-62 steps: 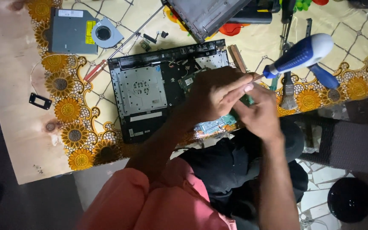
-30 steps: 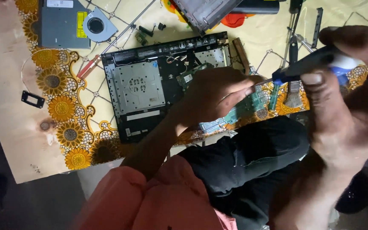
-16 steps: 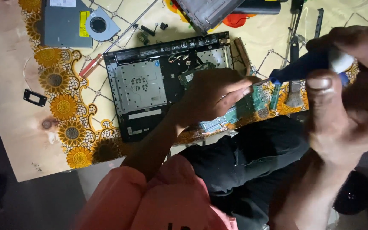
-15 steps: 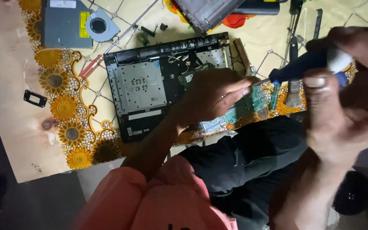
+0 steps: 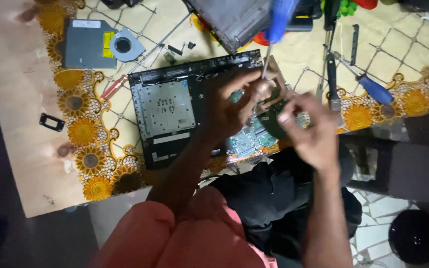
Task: Securing a heatsink to a laptop motherboard by tightening screws with a screwdriver
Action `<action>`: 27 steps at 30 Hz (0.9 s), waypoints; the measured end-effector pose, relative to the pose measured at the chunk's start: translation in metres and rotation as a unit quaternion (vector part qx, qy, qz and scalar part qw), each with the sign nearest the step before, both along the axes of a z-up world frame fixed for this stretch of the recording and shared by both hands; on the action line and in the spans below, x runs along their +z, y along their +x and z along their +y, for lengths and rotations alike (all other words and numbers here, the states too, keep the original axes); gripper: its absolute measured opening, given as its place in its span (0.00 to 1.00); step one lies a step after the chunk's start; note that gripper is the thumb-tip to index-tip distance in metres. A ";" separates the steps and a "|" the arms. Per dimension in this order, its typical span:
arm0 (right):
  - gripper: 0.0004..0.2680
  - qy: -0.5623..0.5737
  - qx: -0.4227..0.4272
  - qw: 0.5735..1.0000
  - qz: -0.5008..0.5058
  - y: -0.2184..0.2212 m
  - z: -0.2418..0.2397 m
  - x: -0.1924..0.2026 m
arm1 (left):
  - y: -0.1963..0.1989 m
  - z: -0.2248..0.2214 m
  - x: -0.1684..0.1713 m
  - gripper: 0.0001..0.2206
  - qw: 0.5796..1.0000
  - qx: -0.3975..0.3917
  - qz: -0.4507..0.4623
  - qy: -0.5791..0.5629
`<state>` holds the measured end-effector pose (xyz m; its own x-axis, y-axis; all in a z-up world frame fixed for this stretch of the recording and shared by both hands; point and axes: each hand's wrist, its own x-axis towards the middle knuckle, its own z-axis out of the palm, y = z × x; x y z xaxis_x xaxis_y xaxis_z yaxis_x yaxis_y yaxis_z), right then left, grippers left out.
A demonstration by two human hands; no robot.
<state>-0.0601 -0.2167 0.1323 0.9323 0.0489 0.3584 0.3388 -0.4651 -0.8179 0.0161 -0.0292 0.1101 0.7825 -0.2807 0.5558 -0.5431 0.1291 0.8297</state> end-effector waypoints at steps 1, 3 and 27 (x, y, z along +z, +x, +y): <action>0.05 0.004 0.001 1.000 -0.001 -0.007 0.008 -0.016 | -0.004 -0.005 0.002 0.11 1.000 0.001 -0.001 0.004; 0.11 0.103 0.058 0.992 0.054 -0.017 0.025 -0.049 | -0.009 -0.017 0.006 0.12 0.998 -0.018 0.018 -0.064; 0.07 0.246 -0.151 0.956 0.060 -0.049 0.017 -0.068 | 0.135 0.167 -0.083 0.14 0.881 0.240 0.000 0.407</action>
<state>-0.1095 -0.1999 0.0648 0.9129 -0.3762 0.1586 0.1403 -0.0759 -0.9872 0.1515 0.1378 0.0269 0.9199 -0.2236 0.3222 -0.3728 -0.7537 0.5412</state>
